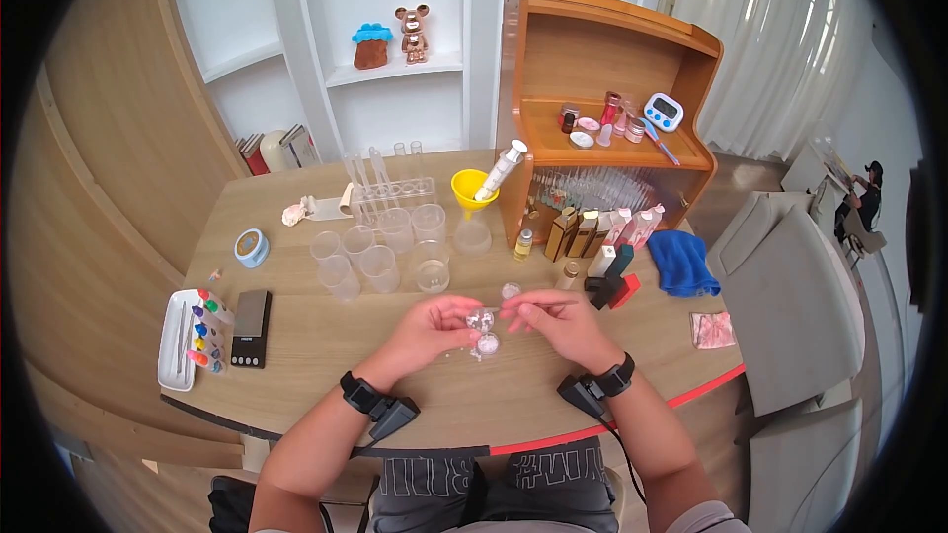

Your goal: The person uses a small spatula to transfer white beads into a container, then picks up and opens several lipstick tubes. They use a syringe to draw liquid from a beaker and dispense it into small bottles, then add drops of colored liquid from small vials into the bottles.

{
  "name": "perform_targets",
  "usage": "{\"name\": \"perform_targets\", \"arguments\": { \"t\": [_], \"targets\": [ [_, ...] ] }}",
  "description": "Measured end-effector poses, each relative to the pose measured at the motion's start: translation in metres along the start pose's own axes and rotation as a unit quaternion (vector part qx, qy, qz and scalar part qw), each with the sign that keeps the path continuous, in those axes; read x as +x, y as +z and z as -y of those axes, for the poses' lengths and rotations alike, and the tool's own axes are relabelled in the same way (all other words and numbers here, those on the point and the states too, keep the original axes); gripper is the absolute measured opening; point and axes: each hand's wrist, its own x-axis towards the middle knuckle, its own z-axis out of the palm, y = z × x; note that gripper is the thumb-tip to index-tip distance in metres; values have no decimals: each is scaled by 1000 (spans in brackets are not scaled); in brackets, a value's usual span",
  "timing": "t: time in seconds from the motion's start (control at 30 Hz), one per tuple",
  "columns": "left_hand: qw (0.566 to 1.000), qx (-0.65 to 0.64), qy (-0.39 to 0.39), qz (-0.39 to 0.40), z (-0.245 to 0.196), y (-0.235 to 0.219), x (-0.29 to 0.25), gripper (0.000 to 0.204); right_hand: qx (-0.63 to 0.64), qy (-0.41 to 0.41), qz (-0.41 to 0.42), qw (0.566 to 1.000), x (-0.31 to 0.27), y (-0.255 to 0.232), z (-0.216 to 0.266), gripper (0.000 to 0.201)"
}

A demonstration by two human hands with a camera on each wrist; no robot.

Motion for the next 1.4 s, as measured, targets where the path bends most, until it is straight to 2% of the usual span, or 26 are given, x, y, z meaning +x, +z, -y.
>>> {"name": "perform_targets", "arguments": {
  "t": [0.2,0.3,0.5,0.6,0.67,0.7,0.8,0.97,1.0,1.17,1.3,1.4],
  "targets": [
    [999,7,-13,43,-3,-1,-1,42,3,31,37,999,-1,-7,1,22],
    [999,16,-18,49,-6,0,-2,43,-6,17,-9,1000,-1,-11,2,22],
    [998,35,-21,43,-9,1,-3,43,-43,-47,-12,998,0,-6,-2,17],
    [998,43,-32,32,-12,3,-4,42,-122,-60,-13,991,-1,-6,0,14],
    [998,35,-42,17,-12,3,-4,40,-217,-116,-21,969,-1,-3,6,13],
    [999,34,-27,10,-9,3,-3,40,-263,-143,-25,954,0,-2,9,12],
    [999,28,9,-12,5,-2,0,40,-303,-135,-34,943,-2,3,13,12],
    [999,29,25,-33,7,0,2,39,-208,-97,-55,972,-4,4,8,12],
    [999,39,26,-28,8,0,3,39,-188,-93,-59,976,-4,3,8,12],
    [995,99,15,-29,3,5,-1,39,-242,-111,-42,963,-4,2,10,13],
    [973,221,55,-34,-1,5,-3,37,-284,-105,-40,952,-4,2,11,13],
    [946,309,94,-37,-6,7,-5,36,-270,-59,-40,960,-3,3,8,17]
  ]
}}
